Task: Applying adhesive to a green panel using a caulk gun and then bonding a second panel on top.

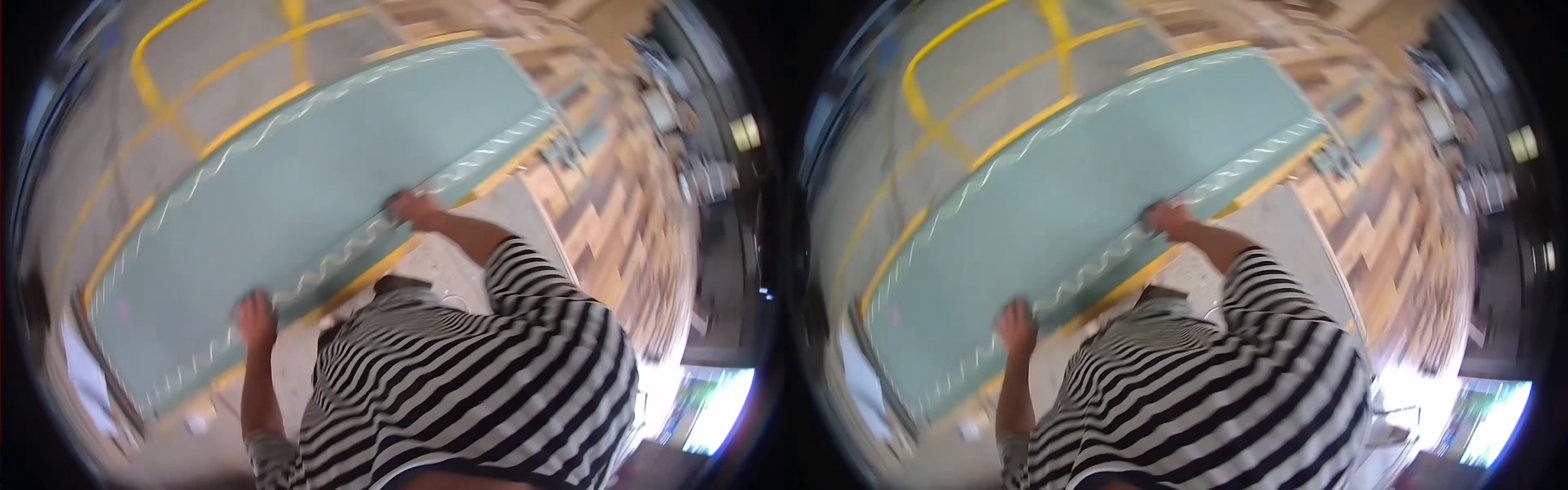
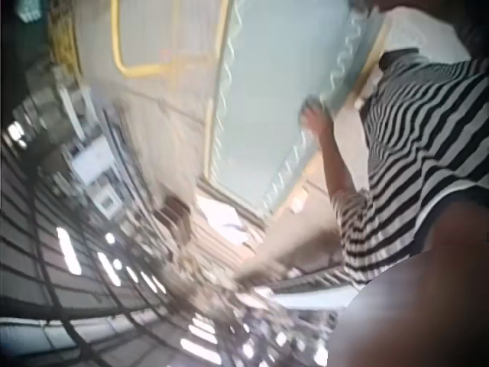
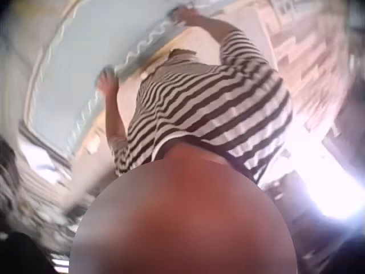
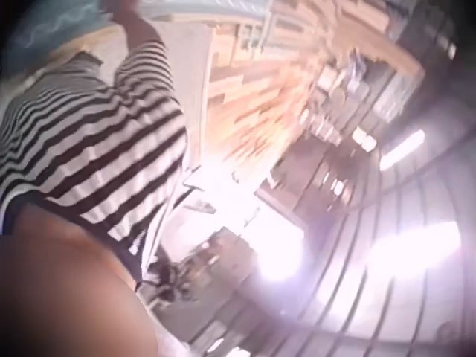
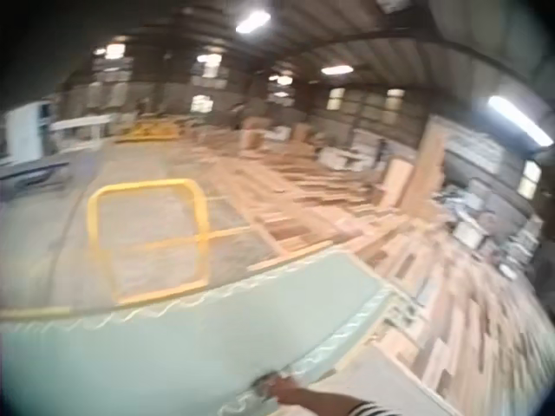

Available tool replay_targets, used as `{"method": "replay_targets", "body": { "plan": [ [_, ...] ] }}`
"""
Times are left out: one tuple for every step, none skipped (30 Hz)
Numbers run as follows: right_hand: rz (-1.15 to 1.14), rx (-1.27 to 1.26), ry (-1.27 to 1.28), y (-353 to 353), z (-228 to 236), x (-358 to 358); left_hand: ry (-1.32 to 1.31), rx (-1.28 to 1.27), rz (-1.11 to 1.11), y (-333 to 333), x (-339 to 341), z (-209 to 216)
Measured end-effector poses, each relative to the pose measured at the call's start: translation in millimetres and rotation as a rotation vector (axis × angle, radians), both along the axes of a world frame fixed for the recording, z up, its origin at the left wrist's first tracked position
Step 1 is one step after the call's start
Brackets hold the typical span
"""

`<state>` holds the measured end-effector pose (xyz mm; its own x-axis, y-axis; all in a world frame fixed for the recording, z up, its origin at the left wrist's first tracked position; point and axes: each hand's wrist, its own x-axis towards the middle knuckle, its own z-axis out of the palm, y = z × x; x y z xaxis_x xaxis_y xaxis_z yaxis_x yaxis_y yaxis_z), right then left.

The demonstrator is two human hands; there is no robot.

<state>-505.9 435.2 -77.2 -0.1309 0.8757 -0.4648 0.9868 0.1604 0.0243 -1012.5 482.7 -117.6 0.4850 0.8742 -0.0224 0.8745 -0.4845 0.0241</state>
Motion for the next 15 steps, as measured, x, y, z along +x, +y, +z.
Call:
{"method": "replay_targets", "body": {
  "plan": [
    [-0.062, -0.028, -0.048, -1, 10, -2, 0.152, -0.120, 0.058, 4, 10, 11],
    [-0.060, 0.050, -0.073, -4, 3, 2, 0.228, -0.170, 0.074, 7, 8, 17],
    [-0.044, 0.122, -0.091, -10, -8, 8, 0.240, -0.149, 0.042, 9, 7, 20],
    [-0.075, 0.134, -0.092, -16, -16, 13, 0.258, -0.133, 0.024, 10, 2, 23],
    [-0.055, 0.217, -0.099, -17, -20, 24, 0.252, -0.116, 0.013, 10, 2, 22],
    [-0.034, 0.299, -0.100, -18, -24, 29, 0.275, -0.137, 0.036, 10, -2, 23],
    [-0.045, 0.311, -0.103, -18, -28, 33, 0.296, -0.158, 0.061, 11, -6, 24],
    [-0.003, 0.294, -0.110, -13, -29, 36, 0.294, -0.143, 0.061, 11, -13, 24],
    [0.036, 0.277, -0.117, -11, -32, 38, 0.312, -0.185, 0.076, 12, -19, 26],
    [0.034, 0.292, -0.121, -10, -33, 38, 0.328, -0.226, 0.093, 16, -23, 26],
    [0.031, 0.292, -0.112, -11, -34, 35, 0.325, -0.213, 0.095, 19, -20, 29],
    [0.030, 0.292, -0.104, -9, -34, 36, 0.347, -0.226, 0.079, 20, -19, 32],
    [0.033, 0.306, -0.107, -6, -33, 38, 0.369, -0.238, 0.065, 21, -17, 34],
    [0.046, 0.279, -0.123, -6, -29, 38, 0.367, -0.229, 0.070, 21, -17, 37],
    [0.059, 0.252, -0.138, -5, -25, 38, 0.337, -0.218, 0.050, 20, -18, 40]
  ]
}}
